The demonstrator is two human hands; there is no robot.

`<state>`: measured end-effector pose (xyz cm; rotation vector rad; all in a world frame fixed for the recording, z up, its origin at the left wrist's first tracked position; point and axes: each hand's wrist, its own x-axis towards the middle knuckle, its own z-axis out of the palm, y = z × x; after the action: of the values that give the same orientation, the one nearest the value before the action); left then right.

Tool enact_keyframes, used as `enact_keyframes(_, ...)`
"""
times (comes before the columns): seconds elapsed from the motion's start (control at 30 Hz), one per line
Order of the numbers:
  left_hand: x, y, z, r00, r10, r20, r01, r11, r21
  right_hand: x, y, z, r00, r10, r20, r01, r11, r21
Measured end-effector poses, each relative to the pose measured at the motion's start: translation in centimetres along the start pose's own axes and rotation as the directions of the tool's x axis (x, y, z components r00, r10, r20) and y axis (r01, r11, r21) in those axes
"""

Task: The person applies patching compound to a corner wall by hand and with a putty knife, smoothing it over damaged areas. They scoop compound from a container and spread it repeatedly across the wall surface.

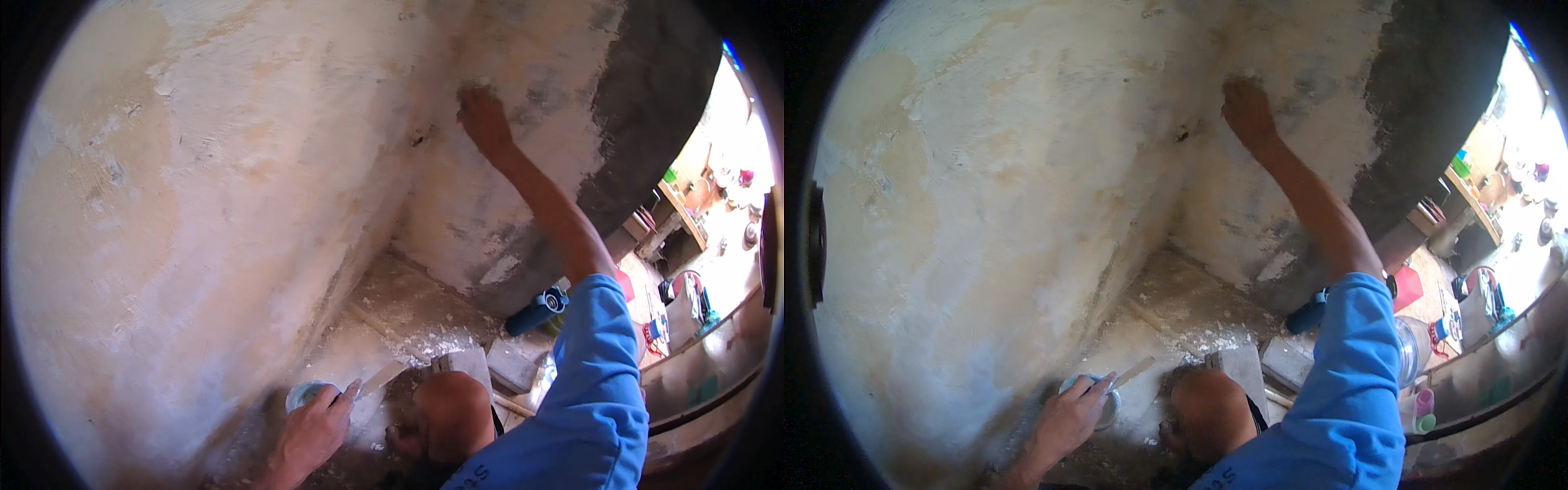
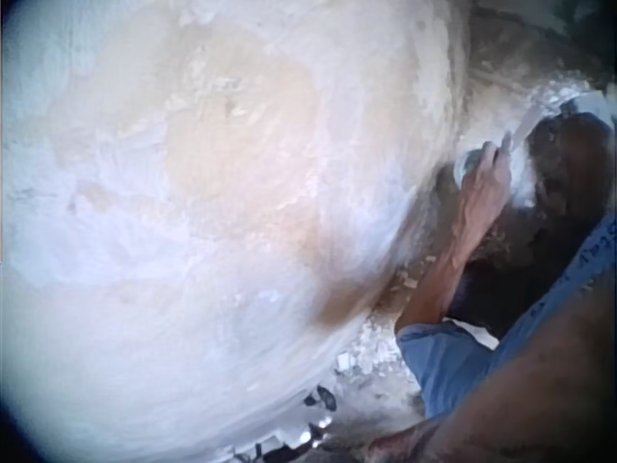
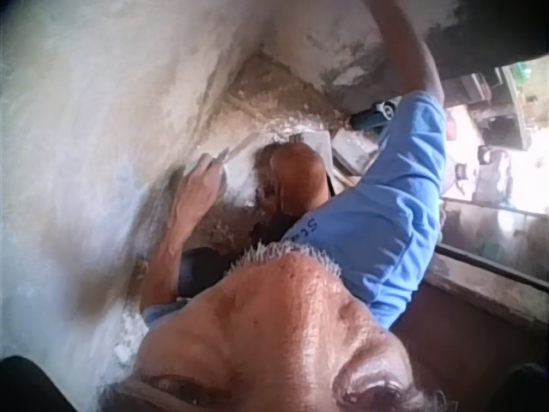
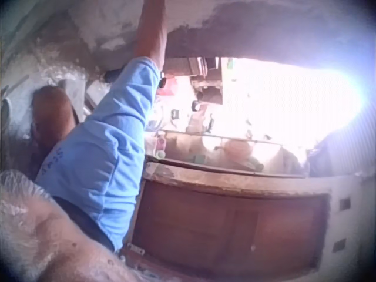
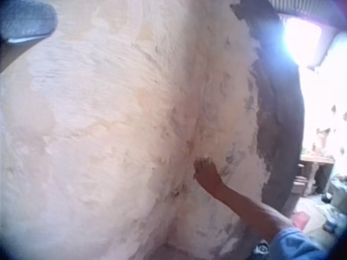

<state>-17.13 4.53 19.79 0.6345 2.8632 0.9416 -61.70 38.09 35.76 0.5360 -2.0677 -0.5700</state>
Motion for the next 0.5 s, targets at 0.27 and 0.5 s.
enact_keyframes(0.27, -0.8, 0.8, -0.7, 0.999, 0.042, -0.015, -0.042, 0.999, 0.005, -10.6, 0.1, 2.0, 0.960, -0.263, 0.091, 0.264, 0.964, -0.002)
enact_keyframes(0.5, -0.4, -0.1, -0.1, 1.000, -0.010, -0.018, 0.010, 1.000, -0.001, 3.7, 5.3, -9.3, 0.978, 0.087, -0.191, -0.149, 0.930, -0.336)
